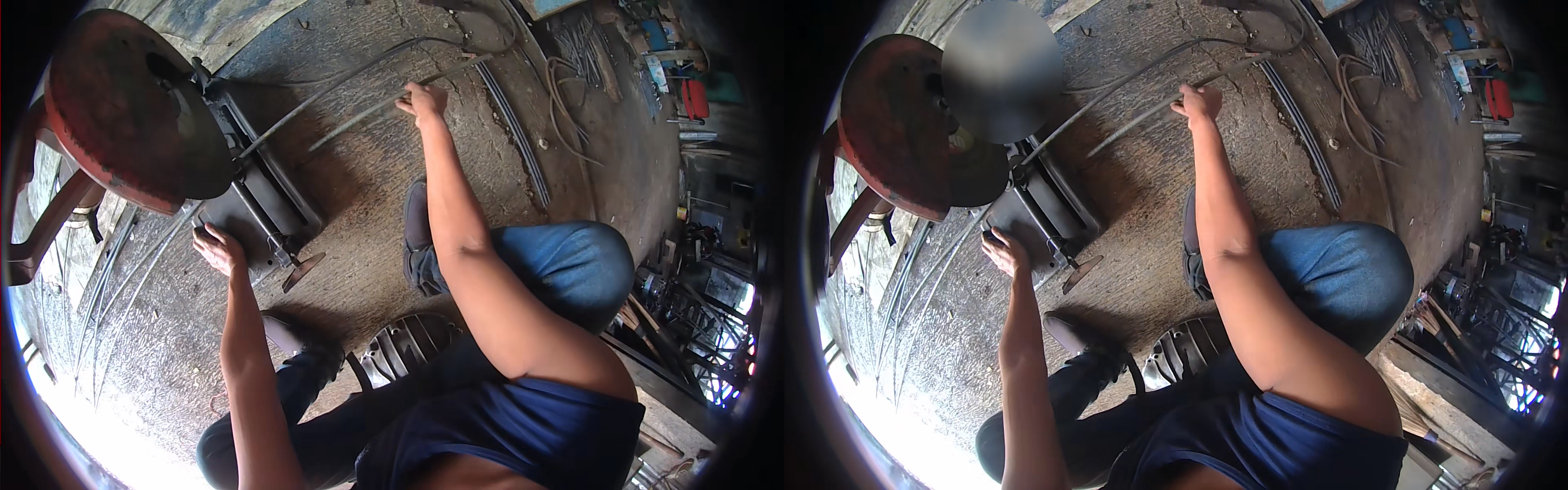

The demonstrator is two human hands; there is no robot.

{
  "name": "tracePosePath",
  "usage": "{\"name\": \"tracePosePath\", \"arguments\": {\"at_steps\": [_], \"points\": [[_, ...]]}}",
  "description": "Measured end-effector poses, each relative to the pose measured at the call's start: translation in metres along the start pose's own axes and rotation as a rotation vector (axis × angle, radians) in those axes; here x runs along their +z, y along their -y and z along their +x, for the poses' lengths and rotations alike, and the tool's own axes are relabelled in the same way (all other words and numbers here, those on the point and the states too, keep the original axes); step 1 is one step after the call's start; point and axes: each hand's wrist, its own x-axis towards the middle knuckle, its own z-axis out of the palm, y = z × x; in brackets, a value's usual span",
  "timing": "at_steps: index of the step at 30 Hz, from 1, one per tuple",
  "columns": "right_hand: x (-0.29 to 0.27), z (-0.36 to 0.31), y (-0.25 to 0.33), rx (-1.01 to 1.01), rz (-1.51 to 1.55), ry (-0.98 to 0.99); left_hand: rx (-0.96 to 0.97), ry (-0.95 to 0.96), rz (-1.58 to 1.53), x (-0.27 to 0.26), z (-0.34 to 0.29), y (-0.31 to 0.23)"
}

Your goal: Cutting and grinding metal rods using a circular chop saw.

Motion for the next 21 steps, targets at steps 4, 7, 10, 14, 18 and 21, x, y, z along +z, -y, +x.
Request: {"name": "tracePosePath", "arguments": {"at_steps": [4, 7, 10, 14, 18, 21], "points": [[0.012, 0.003, 0.016, -0.051, 0.033, -0.010, -0.060, 0.029, -0.002, -0.009, -0.002, -0.009], [0.010, 0.008, 0.016, 0.031, 0.114, 0.086, -0.111, 0.084, 0.029, -0.009, -0.003, -0.018], [0.027, -0.004, 0.000, 0.057, 0.127, 0.063, -0.132, 0.103, 0.053, -0.010, -0.002, -0.012], [0.045, -0.010, -0.009, 0.076, 0.055, 0.114, -0.120, 0.104, 0.033, -0.014, 0.000, -0.016], [0.068, -0.017, -0.014, 0.007, 0.040, 0.136, -0.127, 0.095, 0.053, -0.015, 0.005, -0.014], [0.078, -0.014, -0.014, -0.003, 0.072, 0.150, -0.129, 0.109, 0.028, -0.014, 0.001, -0.021]]}}
